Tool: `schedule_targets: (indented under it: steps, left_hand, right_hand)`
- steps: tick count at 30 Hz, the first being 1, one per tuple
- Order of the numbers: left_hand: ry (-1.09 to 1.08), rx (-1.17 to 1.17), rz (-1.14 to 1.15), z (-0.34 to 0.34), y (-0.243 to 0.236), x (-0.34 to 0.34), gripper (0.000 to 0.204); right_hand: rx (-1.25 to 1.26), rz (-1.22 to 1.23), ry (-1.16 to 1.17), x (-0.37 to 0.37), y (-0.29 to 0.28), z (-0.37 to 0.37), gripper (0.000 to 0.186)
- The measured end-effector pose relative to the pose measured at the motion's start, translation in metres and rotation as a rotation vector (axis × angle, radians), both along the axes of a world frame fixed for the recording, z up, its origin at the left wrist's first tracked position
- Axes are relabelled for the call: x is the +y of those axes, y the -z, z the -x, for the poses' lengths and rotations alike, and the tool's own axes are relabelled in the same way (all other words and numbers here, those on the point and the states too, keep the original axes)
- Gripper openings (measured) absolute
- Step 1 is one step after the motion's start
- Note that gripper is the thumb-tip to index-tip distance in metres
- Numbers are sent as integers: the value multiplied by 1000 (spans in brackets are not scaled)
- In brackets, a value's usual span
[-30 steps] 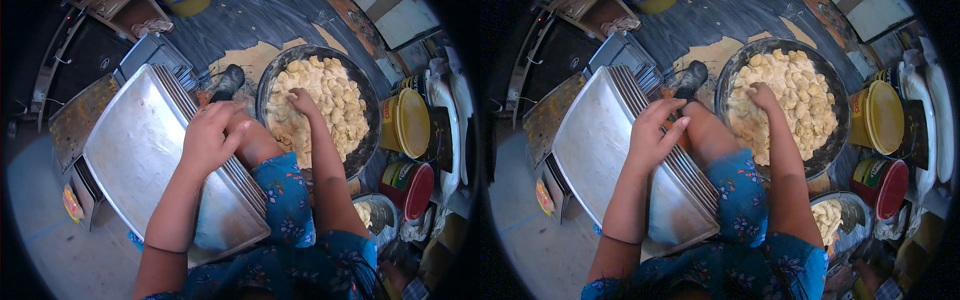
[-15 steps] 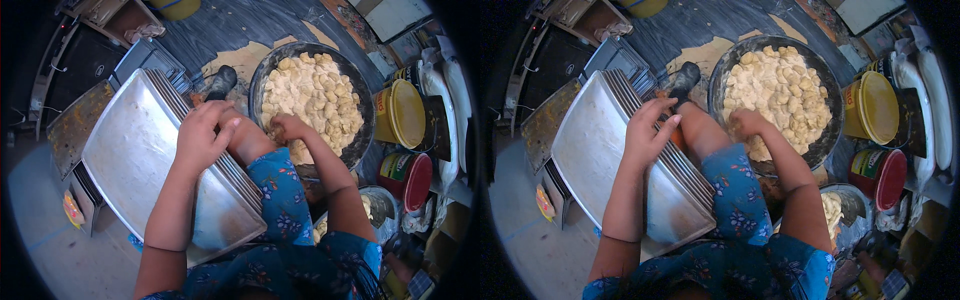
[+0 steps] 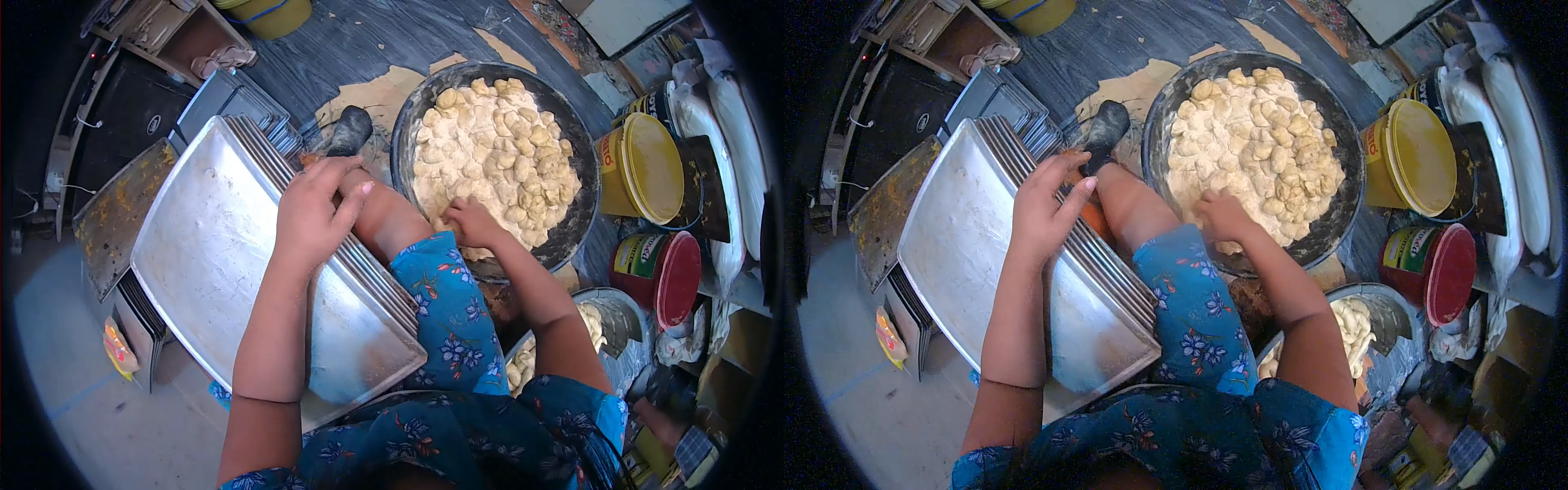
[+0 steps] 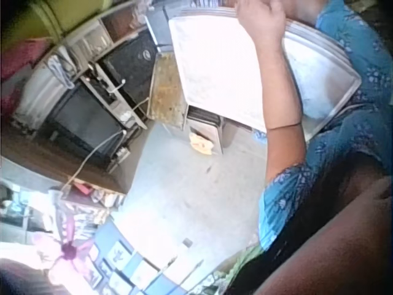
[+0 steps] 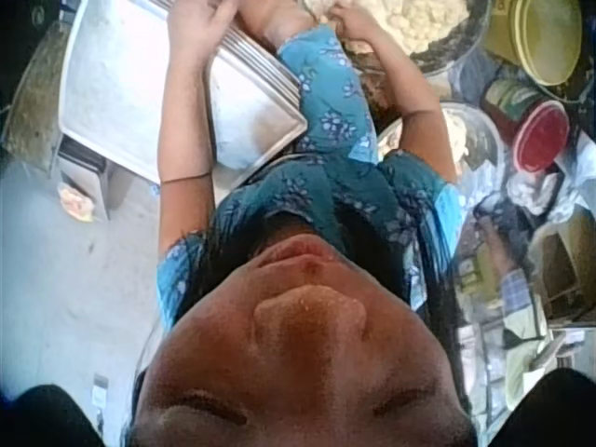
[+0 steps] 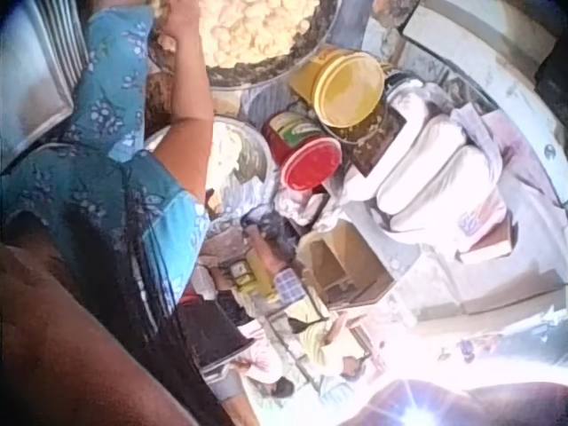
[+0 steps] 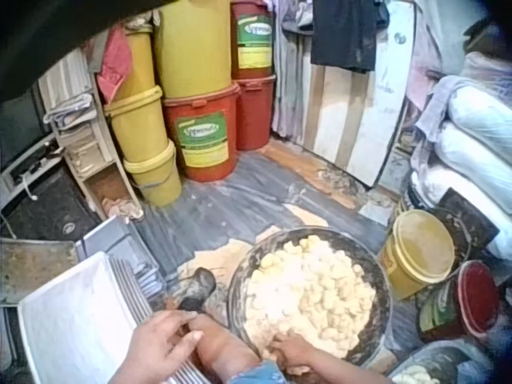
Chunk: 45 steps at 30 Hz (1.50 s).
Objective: The person places portions of dough onto a metal tray and then uses a cloth to wipe down another metal tray.
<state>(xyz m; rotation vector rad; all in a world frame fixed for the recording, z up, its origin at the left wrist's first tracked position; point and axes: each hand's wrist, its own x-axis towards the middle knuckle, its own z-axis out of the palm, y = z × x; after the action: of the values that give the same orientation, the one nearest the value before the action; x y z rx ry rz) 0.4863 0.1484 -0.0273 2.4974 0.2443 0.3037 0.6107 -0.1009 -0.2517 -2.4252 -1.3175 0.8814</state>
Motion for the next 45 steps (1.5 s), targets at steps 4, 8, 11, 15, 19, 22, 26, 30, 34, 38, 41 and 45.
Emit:
schedule_targets:
  steps: [4,8,11,15,19,22,26,30,34,38,41,45]
  left_hand:
    - [24,9,2,-5,-2,-4,34]
    - [7,28,36,-10,-3,-9,34]
    - [5,23,27,-7,-2,-6,34]
    - [-2,21,26,-7,-2,-7,33]
    - [-17,40,11,-3,-4,-5,33]
    - [-2,41,18,-7,-4,-8,33]
    - [2,42,61,-12,-2,-11,34]
    - [-3,-18,-18,-6,2,-4,36]
    - [-7,-18,42,-7,0,-5,37]
    - [21,-25,39,-9,1,-5,36]
    - [2,13,31,-7,-5,-6,35]
    - [-3,18,66,-6,-4,-4,34]
  right_hand:
    - [-65,149,348,-58,13,-37,71]
    - [-396,209,622,-39,39,-34,79]
    - [-495,160,605,-3,47,8,70]
    - [-199,10,201,-30,42,47,53]
    - [-48,193,173,-57,6,26,49]
    - [-580,65,439,-51,51,-6,61]
    - [-525,28,616,9,68,-56,65]
    - [-321,143,466,84,41,-38,68]
    - [-64,118,115,57,29,-8,66]
    - [269,-138,219,2,8,-1,55]
    - [925,-449,671,-20,-36,-6,48]
    - [1090,-1074,662,-31,-61,-19,47]
